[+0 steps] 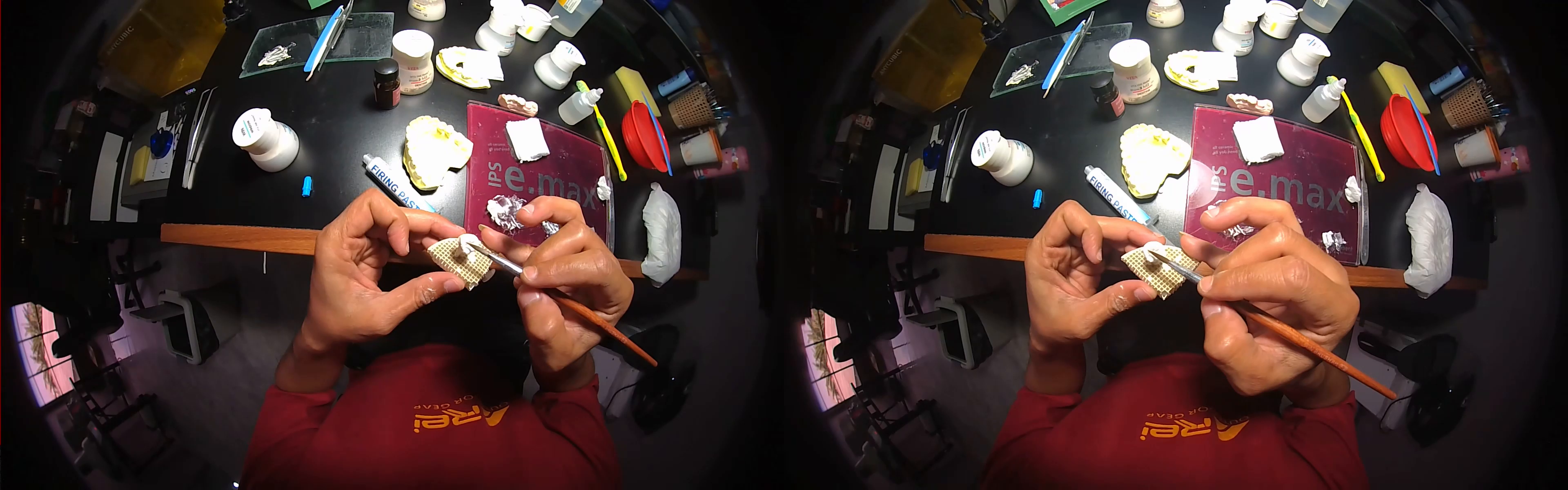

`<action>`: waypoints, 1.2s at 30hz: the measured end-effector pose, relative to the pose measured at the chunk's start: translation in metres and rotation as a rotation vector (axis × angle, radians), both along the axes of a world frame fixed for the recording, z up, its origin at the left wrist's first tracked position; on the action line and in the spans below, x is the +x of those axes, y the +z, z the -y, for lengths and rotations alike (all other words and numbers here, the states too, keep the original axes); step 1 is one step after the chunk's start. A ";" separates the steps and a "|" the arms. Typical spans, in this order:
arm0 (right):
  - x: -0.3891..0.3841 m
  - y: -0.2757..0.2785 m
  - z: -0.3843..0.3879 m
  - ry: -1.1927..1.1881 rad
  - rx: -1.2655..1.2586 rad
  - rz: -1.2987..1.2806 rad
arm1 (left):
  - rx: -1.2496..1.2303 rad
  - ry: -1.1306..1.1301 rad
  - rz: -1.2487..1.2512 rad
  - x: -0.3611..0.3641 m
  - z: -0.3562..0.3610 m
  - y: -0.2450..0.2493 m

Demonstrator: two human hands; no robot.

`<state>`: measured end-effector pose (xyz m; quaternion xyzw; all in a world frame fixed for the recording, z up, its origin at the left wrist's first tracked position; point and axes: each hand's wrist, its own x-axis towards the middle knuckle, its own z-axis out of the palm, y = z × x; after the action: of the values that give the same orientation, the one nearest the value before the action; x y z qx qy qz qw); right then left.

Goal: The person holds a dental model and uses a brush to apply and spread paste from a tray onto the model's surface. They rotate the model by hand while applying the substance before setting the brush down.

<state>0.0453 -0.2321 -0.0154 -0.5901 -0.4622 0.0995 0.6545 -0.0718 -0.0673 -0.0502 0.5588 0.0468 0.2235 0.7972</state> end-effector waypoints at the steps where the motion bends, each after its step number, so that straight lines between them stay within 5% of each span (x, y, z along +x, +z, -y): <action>1: 0.000 0.000 -0.001 -0.009 0.006 0.013 | 0.004 0.001 0.001 0.000 0.000 0.000; 22: -0.006 0.003 0.002 -0.052 -0.025 0.168 | 0.010 0.007 0.054 0.000 0.000 -0.004; 36: -0.018 0.003 -0.004 -0.140 0.080 0.210 | 0.162 0.277 0.154 -0.001 0.020 -0.021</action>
<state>0.0274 -0.2278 -0.0124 -0.6015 -0.4893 -0.0271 0.6309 -0.0727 -0.0875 -0.0708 0.5904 0.0439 0.3766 0.7125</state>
